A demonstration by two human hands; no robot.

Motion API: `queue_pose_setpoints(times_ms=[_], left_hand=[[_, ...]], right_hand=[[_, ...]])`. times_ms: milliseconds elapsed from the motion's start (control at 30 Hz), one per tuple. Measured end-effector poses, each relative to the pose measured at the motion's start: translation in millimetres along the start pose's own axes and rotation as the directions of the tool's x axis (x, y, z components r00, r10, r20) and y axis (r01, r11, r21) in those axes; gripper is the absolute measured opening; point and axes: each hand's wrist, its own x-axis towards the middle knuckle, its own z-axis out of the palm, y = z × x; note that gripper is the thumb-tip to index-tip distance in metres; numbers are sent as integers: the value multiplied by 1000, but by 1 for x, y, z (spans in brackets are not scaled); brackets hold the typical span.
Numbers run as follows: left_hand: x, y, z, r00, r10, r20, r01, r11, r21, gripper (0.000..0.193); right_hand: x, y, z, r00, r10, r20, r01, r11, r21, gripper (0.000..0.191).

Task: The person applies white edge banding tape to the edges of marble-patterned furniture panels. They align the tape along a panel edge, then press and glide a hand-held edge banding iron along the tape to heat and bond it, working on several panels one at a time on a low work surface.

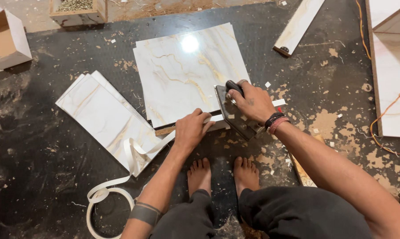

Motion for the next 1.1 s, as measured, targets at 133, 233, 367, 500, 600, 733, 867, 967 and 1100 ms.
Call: queue_pose_setpoints(times_ms=[133, 233, 367, 500, 600, 733, 867, 967, 1100], left_hand=[[1, -9, -3, 997, -77, 7, 77, 997, -24, 27], [2, -13, -2, 996, -89, -11, 88, 996, -30, 28], [-2, -15, -2, 993, -117, -1, 117, 992, -42, 28], [-5, -12, -6, 994, -107, -11, 106, 993, -52, 26], [-7, -9, -9, 992, -126, -5, 126, 991, -54, 26], [-6, -7, -10, 987, -162, 13, 163, 985, -55, 26], [-5, -7, -9, 986, -165, 10, 165, 984, -61, 27], [-4, -9, -9, 991, -129, 18, 130, 990, -62, 27], [-9, -24, -20, 992, -92, 84, 94, 996, -12, 26]], right_hand=[[11, 2, 7, 998, 12, 65, -15, 998, 57, 48], [17, 23, 5, 998, -57, 15, 56, 994, 95, 50], [16, 69, -19, 993, -86, -75, 89, 995, 37, 51], [6, 107, -50, 981, -48, -187, 33, 996, -81, 51], [0, 118, -62, 971, 123, -206, -149, 982, -117, 49], [3, 101, -52, 970, 189, -154, -200, 978, -60, 47], [5, 57, -24, 986, 163, -27, -162, 986, 25, 47], [3, 16, 3, 999, 35, -10, -35, 999, 19, 48], [3, -23, 32, 997, -31, 67, 26, 997, 78, 50]])
